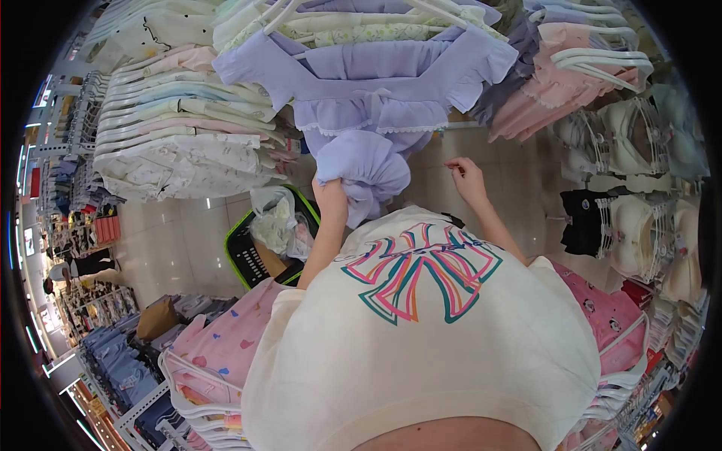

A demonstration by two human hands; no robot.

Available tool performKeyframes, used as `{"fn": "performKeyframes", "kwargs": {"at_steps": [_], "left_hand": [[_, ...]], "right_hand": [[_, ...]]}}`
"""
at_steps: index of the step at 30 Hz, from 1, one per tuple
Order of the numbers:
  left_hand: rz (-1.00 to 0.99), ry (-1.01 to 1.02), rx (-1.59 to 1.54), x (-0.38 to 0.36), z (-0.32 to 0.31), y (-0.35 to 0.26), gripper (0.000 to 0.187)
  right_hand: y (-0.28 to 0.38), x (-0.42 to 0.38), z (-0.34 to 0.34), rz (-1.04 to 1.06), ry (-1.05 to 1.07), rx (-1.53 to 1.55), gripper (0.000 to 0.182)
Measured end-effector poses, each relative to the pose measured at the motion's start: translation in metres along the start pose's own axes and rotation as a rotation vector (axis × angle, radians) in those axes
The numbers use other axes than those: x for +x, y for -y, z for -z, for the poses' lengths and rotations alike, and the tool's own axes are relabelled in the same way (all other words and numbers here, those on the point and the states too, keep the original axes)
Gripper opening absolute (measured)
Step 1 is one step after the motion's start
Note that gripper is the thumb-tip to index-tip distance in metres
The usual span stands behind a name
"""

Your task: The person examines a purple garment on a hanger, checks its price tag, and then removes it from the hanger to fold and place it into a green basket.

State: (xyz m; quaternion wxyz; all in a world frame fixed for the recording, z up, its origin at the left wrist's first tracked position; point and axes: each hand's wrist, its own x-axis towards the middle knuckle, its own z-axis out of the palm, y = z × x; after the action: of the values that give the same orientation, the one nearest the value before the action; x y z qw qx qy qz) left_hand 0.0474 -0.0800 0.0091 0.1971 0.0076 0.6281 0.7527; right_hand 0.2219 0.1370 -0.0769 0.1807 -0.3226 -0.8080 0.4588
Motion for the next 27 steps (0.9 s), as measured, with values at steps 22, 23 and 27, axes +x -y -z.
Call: {"fn": "performKeyframes", "kwargs": {"at_steps": [22, 23, 27], "left_hand": [[-0.383, 0.675, 0.739, -0.018, -0.02, -0.035, 0.037], [-0.341, 0.647, 0.712, -0.02, -0.016, -0.03, 0.036], [-0.208, 0.563, 0.635, -0.024, -0.011, -0.02, 0.029]], "right_hand": [[0.055, 0.011, -0.048, -0.178, 0.855, 0.674, 0.039], [0.046, 0.008, -0.052, -0.147, 0.866, 0.61, 0.038], [0.035, 0.001, -0.057, -0.034, 0.891, 0.37, 0.033]]}}
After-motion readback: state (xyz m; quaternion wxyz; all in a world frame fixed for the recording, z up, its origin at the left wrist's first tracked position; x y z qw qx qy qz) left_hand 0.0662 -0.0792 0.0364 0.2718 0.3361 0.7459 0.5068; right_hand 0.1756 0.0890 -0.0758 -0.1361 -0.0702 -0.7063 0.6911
